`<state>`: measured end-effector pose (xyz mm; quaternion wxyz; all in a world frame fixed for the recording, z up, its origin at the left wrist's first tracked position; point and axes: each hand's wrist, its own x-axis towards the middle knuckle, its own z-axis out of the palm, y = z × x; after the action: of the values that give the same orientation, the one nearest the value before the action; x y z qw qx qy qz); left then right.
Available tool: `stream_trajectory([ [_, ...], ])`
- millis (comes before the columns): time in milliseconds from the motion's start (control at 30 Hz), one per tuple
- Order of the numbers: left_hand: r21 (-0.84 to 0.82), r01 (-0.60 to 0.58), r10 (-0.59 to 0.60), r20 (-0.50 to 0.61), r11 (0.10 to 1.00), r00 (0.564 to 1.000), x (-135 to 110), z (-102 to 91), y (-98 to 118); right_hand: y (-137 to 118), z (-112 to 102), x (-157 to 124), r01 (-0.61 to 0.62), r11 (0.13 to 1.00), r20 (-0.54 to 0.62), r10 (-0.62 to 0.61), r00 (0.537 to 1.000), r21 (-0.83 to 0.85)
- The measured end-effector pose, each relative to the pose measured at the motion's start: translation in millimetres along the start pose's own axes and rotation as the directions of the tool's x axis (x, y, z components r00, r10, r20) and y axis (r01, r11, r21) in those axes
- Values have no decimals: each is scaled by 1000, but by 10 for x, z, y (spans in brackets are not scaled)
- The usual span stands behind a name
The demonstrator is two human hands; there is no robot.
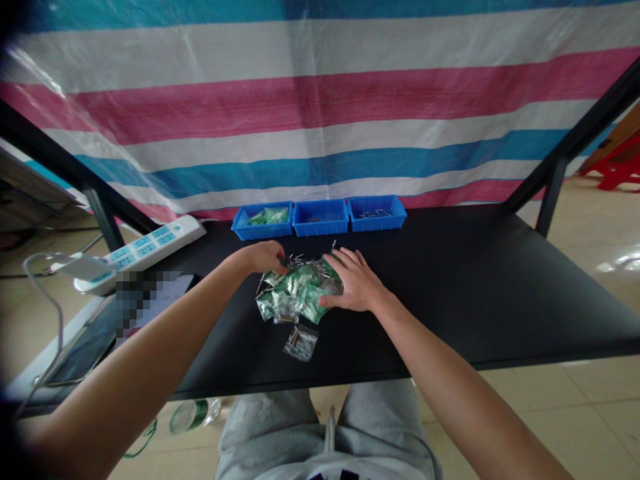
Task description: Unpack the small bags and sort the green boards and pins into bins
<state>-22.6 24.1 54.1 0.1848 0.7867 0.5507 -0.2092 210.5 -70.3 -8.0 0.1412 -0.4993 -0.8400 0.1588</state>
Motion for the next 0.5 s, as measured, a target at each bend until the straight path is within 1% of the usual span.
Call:
stream_trajectory([
  [67, 32, -22, 21, 39, 999, 999, -21, -30, 41, 0, 3, -1, -1, 1000, -7, 1, 1000, -1],
  [167, 67, -34, 31, 38, 997, 999, -48, -26, 67, 0, 10, -1, -3, 1000, -16, 3, 1000, -7],
  [267, 87, -24, 26, -21, 996, 999, -61, 17, 60, -4, 10, 0, -4, 1000, -12, 3, 1000, -10],
  [333, 69, -21, 25, -66, 997, 998, -58, 55, 44, -11, 3, 0, -3, 1000, -12, 3, 1000, -9],
  [433, -22, -37, 33, -142, 999, 989, -47, 117, -2, -21, -10, -3, -5, 1000, -19, 5, 1000, -1],
  [500, -103, -90, 70, -183, 991, 981, -45, 160, -46, -20, -10, -3, -6, 1000, -26, 6, 1000, 2],
])
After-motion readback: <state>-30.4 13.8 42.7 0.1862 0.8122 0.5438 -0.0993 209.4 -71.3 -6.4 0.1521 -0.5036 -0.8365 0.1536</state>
